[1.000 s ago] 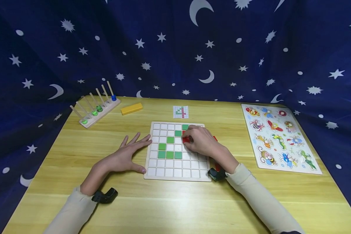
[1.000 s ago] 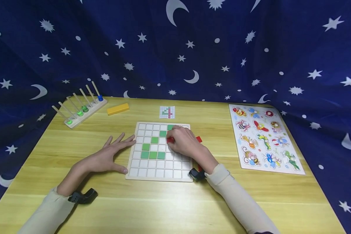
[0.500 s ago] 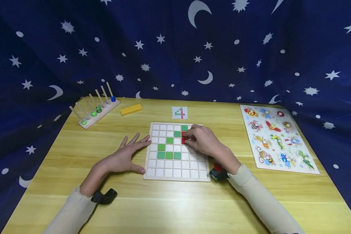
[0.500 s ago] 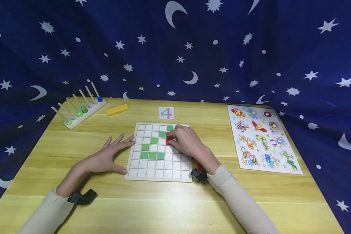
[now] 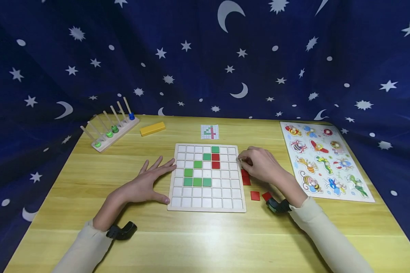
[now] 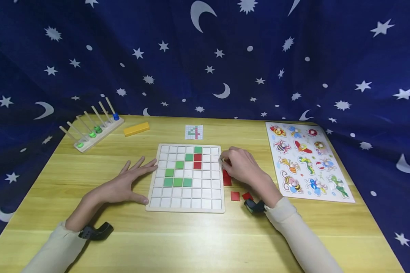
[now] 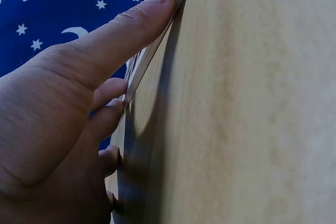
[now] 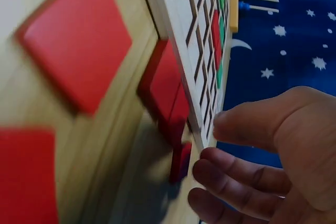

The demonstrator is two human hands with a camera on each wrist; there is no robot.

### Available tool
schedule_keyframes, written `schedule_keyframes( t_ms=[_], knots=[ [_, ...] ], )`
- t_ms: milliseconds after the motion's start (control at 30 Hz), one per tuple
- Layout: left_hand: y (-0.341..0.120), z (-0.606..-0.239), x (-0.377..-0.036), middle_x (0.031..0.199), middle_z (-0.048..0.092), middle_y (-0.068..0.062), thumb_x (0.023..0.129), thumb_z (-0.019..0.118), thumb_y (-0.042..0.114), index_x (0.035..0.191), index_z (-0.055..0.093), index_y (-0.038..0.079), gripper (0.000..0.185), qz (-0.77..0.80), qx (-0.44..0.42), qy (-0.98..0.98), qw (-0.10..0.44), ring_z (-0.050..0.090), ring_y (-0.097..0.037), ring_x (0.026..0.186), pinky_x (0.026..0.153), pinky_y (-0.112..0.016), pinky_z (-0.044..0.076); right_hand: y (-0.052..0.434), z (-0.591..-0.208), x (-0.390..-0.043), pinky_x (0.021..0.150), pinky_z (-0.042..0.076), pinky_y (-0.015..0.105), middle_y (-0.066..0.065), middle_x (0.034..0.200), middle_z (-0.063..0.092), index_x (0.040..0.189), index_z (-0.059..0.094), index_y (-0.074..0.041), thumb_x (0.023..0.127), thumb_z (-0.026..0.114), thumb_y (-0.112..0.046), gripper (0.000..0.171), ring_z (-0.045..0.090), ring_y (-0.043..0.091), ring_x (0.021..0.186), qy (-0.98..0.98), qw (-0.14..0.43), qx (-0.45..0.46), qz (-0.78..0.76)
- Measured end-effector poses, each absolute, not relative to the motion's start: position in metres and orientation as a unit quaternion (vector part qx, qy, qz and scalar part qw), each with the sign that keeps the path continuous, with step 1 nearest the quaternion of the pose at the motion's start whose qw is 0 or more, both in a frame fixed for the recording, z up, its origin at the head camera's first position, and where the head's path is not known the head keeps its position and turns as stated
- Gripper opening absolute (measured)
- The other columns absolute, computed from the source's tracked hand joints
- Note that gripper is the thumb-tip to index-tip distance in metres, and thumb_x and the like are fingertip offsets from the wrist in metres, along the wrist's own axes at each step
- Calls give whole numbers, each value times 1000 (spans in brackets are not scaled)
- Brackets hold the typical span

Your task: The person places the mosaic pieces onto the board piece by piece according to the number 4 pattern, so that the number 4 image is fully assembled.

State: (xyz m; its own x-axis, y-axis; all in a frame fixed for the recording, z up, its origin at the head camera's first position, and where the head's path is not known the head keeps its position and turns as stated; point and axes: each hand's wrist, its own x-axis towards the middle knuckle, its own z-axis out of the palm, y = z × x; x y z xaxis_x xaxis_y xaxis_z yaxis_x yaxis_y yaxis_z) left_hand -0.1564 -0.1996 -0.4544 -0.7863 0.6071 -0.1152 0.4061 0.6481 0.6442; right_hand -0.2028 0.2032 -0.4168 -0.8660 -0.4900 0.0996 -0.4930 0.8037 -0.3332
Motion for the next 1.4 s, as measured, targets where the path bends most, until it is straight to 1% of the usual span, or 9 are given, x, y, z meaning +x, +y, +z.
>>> schedule_keyframes(
  t_ms=[167,300,567,700,800,933,1067,1133,1400],
  knots=[
    [-201,-455,-156,166,14,5,71,84,58,158,32,21,108,311,281,893,163,-4,-31,152,114,-62,-13,216,-414,-201,61,47,38,4,86,68,101,77,-8,84,75,-7,17,54,17,69,-953,-11,256,159],
    [-202,-455,-155,166,14,4,71,84,57,158,32,21,107,314,282,892,162,-4,-32,152,114,-62,-13,220,-412,-200,62,47,39,4,85,68,101,77,-8,83,76,-8,18,53,18,69,-955,-21,252,158],
    [-202,-455,-155,166,14,3,71,84,57,158,32,20,108,315,283,891,161,-4,-32,152,113,-63,-13,220,-414,-203,66,50,42,9,98,68,106,76,-7,75,75,3,33,57,23,77,-957,-27,251,145],
    [-201,-455,-155,166,14,4,71,84,57,158,32,20,108,314,286,891,160,-4,-32,152,113,-63,-13,220,-416,-207,68,50,43,7,93,68,102,76,-7,74,73,5,30,59,23,78,-956,-33,251,149],
    [-201,-455,-156,166,14,4,72,84,57,158,32,20,107,313,286,891,160,-4,-32,152,114,-63,-13,221,-418,-209,67,49,43,6,90,68,101,76,-7,74,75,2,28,57,23,77,-958,-35,240,154],
    [-200,-454,-156,166,14,4,72,84,56,158,33,20,107,313,285,892,161,-4,-32,152,114,-62,-13,223,-419,-212,67,49,43,6,88,66,100,75,-5,72,80,-6,28,57,23,74,-962,-32,225,151],
    [-200,-454,-156,166,14,3,72,84,56,158,32,19,107,312,288,891,161,-4,-32,152,114,-62,-13,225,-421,-213,64,48,40,5,83,65,97,73,-4,72,81,-11,27,56,21,70,-964,-28,215,152],
    [-200,-455,-157,166,14,3,72,84,57,158,32,20,107,311,286,892,162,-4,-32,152,114,-62,-13,225,-420,-214,62,46,37,3,80,64,98,72,-5,72,80,-12,29,56,20,68,-964,-26,213,157],
    [-200,-455,-157,166,13,5,71,84,57,158,32,21,108,314,281,891,167,-5,-31,152,114,-61,-14,219,-414,-210,60,45,35,2,79,60,102,74,-7,74,82,-14,30,54,16,67,-954,11,250,164]
  ],
)
